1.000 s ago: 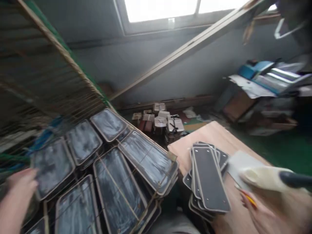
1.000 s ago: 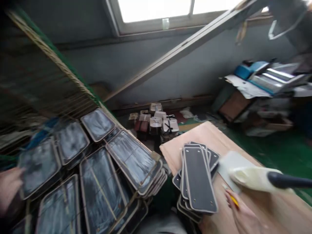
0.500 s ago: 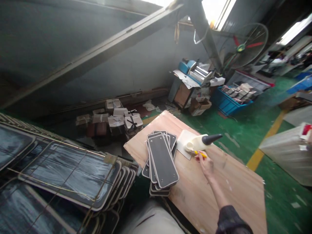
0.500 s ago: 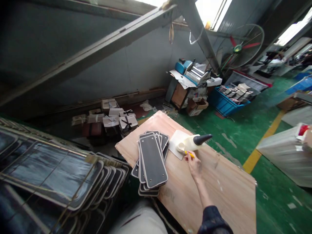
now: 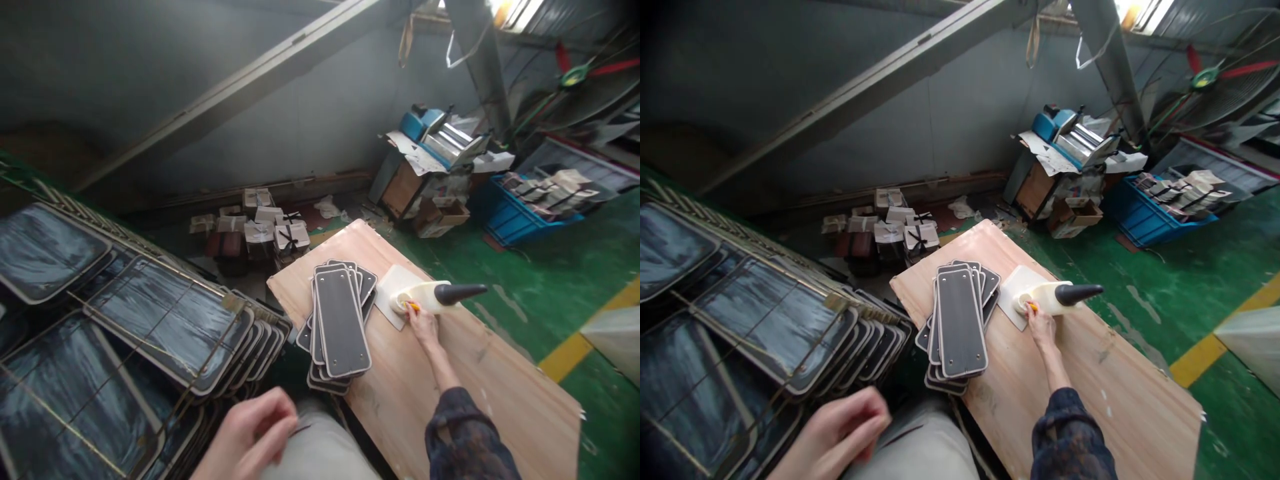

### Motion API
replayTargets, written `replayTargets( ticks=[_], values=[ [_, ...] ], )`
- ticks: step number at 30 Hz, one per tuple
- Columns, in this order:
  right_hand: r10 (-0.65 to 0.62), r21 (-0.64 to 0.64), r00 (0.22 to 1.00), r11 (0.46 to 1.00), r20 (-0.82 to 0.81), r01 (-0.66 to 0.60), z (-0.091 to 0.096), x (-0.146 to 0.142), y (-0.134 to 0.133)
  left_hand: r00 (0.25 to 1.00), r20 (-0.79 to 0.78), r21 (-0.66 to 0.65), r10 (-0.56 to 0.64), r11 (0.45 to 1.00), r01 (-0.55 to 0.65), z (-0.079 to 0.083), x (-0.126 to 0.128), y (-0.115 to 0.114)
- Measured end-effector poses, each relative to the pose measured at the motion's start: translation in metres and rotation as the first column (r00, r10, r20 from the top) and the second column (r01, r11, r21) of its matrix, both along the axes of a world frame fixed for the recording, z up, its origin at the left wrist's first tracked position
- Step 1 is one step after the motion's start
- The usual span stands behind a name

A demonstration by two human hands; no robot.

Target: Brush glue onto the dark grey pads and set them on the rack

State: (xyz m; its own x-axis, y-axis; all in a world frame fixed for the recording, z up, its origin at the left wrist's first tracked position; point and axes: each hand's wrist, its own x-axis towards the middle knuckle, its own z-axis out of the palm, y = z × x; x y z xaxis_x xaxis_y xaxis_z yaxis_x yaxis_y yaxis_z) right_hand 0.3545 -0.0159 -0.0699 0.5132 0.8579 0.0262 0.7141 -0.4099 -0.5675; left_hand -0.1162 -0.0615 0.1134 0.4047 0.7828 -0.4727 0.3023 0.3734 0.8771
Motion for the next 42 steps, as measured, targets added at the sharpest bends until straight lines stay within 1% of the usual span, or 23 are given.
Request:
replayTargets(
  ticks=[1,3,5,7,9,13,16,18,19,21,23,24,27,30,33,38,40,42],
  values=[
    [0.015,-0.003,1.0,1.0,0.007,-0.015,0.0,0.001,-0.001,0.999,0.046,-0.055,-0.024,0.998,0.026,-0.018,0.017,0.005],
    [0.049,0.002,0.999,0.999,0.022,-0.049,0.003,0.003,-0.004,0.992,0.125,-0.193,0.001,0.981,0.023,-0.057,0.048,0.013],
    [0.086,0.013,0.995,0.996,0.045,-0.086,0.008,0.004,-0.008,0.992,0.073,-0.248,0.098,0.966,-0.077,-0.092,0.071,0.018],
    [0.129,0.018,0.989,0.991,0.071,-0.13,0.013,0.003,-0.014,0.988,0.008,-0.297,0.152,0.944,-0.143,-0.115,0.083,0.018],
    [0.179,0.015,0.979,0.983,0.097,-0.181,0.018,-0.001,-0.022,0.986,-0.046,-0.344,0.163,0.923,-0.169,-0.128,0.087,0.016],
    [0.258,0.02,0.959,0.965,0.119,-0.262,0.028,-0.009,-0.041,0.981,-0.124,-0.374,0.147,0.909,-0.184,-0.138,0.09,0.011],
    [0.259,0.039,0.959,0.963,0.115,-0.265,0.036,-0.016,-0.053,0.982,-0.129,-0.383,0.139,0.906,-0.178,-0.143,0.096,0.009],
    [0.228,0.067,0.97,0.97,0.08,-0.233,0.042,-0.021,-0.058,0.981,-0.136,-0.39,0.141,0.902,-0.184,-0.146,0.1,0.009],
    [0.187,0.108,0.982,0.976,0.015,-0.188,0.044,-0.024,-0.058,0.979,-0.142,-0.394,0.144,0.9,-0.19,-0.147,0.102,0.009],
    [0.074,0.225,0.981,0.974,-0.181,-0.032,0.045,-0.029,-0.055,0.976,-0.156,-0.402,0.153,0.893,-0.204,-0.149,0.105,0.01],
    [-0.02,0.316,0.934,0.938,-0.356,0.141,0.04,-0.033,-0.047,0.972,-0.169,-0.413,0.164,0.884,-0.221,-0.15,0.107,0.01],
    [-0.053,0.343,0.916,0.917,-0.396,0.202,0.036,-0.035,-0.042,0.97,-0.173,-0.42,0.17,0.878,-0.229,-0.15,0.108,0.01],
    [-0.155,0.379,0.887,0.862,-0.436,0.337,0.02,-0.038,-0.025,0.966,-0.171,-0.438,0.194,0.863,-0.251,-0.15,0.111,0.009],
    [-0.258,0.407,0.835,0.779,-0.485,0.477,0.005,-0.043,-0.017,0.962,-0.151,-0.448,0.226,0.852,-0.27,-0.149,0.113,0.009],
    [-0.273,0.415,0.777,0.721,-0.567,0.556,-0.001,-0.05,-0.022,0.958,-0.127,-0.445,0.257,0.849,-0.286,-0.149,0.113,0.011],
    [-0.256,0.38,0.675,0.666,-0.692,0.642,0.002,-0.058,-0.043,0.953,-0.091,-0.44,0.29,0.847,-0.299,-0.149,0.111,0.012],
    [-0.259,0.361,0.637,0.644,-0.726,0.674,0.003,-0.057,-0.046,0.952,-0.067,-0.43,0.299,0.852,-0.298,-0.149,0.11,0.013],
    [-0.255,0.343,0.604,0.632,-0.755,0.695,0.004,-0.054,-0.043,0.95,-0.05,-0.416,0.307,0.859,-0.299,-0.15,0.108,0.012]
  ],
)
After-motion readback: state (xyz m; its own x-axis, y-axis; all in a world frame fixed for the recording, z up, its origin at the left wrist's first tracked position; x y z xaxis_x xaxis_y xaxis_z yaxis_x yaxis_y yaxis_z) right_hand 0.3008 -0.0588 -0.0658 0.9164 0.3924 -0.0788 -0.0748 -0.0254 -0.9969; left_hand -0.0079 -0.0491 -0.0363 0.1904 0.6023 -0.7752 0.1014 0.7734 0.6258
